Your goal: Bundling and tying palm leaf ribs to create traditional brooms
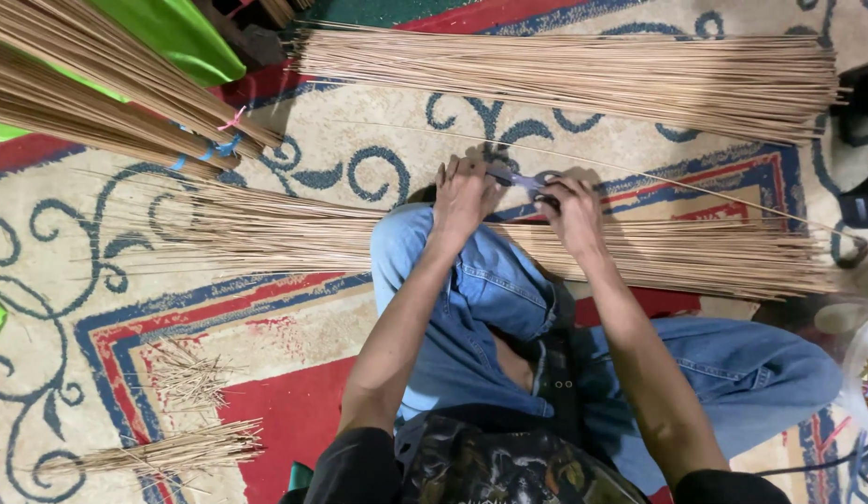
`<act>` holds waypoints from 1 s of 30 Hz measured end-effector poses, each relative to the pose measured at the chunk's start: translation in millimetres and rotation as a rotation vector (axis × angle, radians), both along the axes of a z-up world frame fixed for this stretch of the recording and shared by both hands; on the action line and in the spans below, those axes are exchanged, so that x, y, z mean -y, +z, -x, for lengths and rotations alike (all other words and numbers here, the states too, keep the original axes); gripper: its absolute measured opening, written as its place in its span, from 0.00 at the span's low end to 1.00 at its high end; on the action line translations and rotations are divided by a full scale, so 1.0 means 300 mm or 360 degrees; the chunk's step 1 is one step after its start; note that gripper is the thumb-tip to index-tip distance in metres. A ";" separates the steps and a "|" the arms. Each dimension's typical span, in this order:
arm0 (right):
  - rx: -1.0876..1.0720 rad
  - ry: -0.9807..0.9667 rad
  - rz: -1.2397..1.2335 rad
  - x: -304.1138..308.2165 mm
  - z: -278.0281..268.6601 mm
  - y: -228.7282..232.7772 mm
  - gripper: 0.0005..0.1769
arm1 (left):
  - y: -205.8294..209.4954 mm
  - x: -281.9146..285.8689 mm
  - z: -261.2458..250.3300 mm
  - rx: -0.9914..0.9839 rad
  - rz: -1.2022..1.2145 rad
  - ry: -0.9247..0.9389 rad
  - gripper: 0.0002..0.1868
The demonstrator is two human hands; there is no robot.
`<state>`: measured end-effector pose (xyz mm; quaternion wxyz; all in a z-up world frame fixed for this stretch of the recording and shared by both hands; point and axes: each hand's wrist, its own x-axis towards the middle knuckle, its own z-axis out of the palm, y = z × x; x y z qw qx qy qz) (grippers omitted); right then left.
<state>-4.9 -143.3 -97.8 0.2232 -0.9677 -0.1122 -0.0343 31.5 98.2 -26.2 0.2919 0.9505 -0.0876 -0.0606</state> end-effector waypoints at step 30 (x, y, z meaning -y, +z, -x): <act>0.0324 -0.0062 0.0005 0.127 -0.475 -0.049 0.16 | -0.314 0.291 -0.484 0.0590 -0.0029 -0.0233 0.14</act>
